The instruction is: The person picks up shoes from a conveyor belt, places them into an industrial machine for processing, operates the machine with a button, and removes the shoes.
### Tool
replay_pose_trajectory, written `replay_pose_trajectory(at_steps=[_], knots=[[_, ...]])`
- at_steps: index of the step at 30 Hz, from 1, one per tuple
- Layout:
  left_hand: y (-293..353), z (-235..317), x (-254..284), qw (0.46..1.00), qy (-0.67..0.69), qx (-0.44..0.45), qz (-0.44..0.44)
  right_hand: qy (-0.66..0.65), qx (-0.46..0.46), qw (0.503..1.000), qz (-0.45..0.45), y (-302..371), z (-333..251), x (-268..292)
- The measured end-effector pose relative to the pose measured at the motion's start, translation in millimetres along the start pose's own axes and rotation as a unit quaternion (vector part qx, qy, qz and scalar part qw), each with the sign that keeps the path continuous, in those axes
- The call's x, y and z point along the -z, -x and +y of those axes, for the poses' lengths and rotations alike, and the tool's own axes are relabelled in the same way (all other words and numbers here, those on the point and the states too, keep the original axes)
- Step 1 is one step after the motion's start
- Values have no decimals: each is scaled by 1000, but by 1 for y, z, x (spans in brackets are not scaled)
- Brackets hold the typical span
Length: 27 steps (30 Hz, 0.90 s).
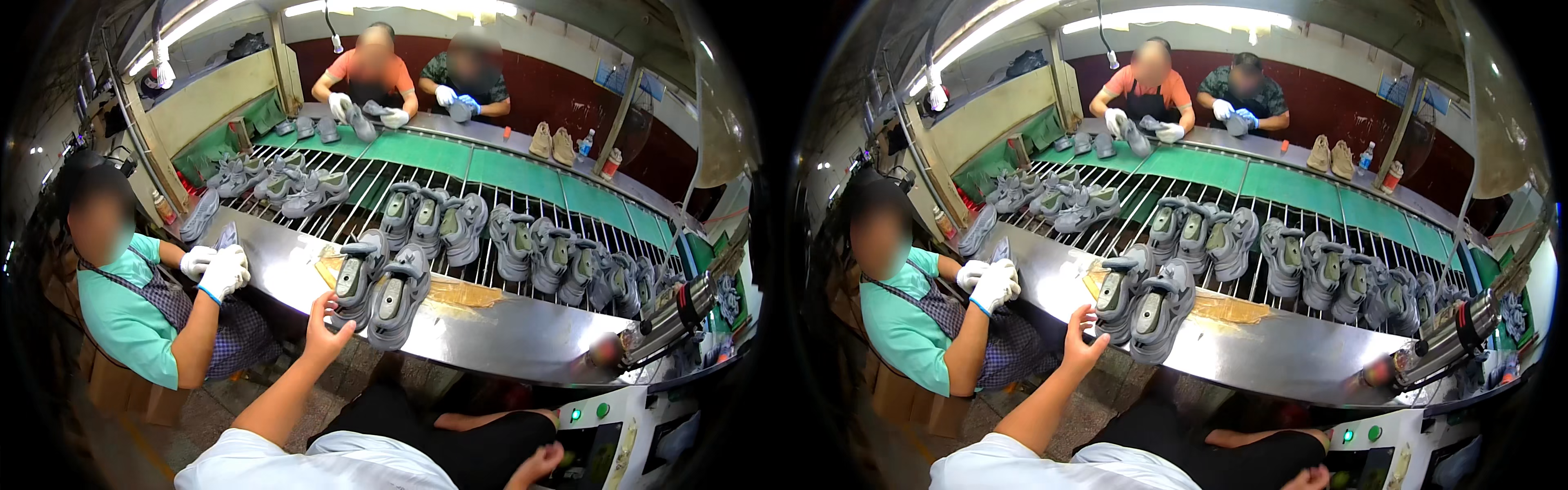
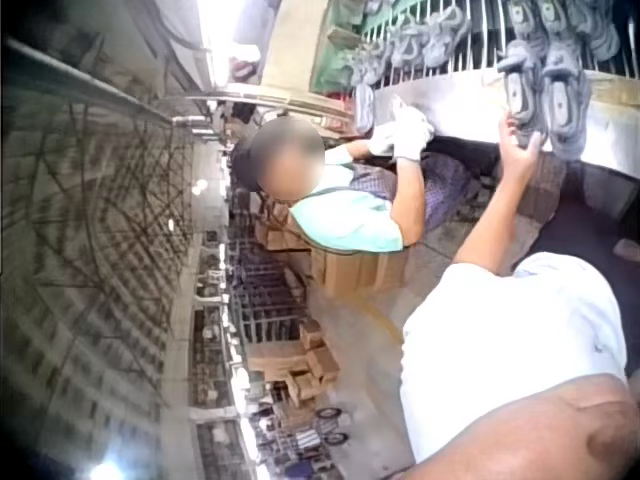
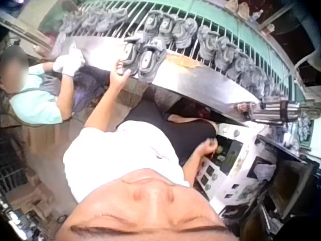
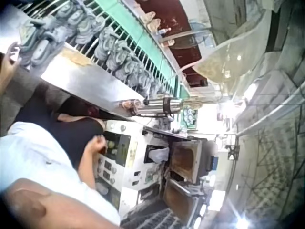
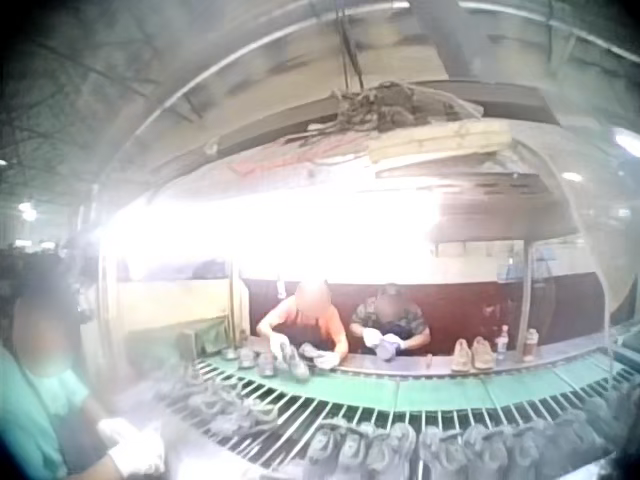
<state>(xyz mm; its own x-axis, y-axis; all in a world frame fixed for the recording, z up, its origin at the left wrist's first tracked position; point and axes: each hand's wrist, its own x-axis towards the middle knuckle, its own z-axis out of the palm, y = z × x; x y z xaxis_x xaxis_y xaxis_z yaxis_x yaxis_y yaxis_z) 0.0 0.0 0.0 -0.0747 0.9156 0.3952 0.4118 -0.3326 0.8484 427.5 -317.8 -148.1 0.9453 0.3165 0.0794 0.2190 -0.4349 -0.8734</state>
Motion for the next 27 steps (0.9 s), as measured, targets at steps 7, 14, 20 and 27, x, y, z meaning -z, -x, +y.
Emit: replay_pose_trajectory(at_steps=[7,14,20,27], knots=[[-44,-112,-61,991,35,97,-80,-67,284,866,-405,80,-244,-210],[-55,-123,-68,999,-2,40,-29,-142,338,879,-305,115,-271,-335],[-55,-131,-57,996,39,83,-18,-192,255,895,-312,124,-264,-330],[-37,-89,-47,966,209,153,0,-316,114,875,-350,112,-266,-309]])
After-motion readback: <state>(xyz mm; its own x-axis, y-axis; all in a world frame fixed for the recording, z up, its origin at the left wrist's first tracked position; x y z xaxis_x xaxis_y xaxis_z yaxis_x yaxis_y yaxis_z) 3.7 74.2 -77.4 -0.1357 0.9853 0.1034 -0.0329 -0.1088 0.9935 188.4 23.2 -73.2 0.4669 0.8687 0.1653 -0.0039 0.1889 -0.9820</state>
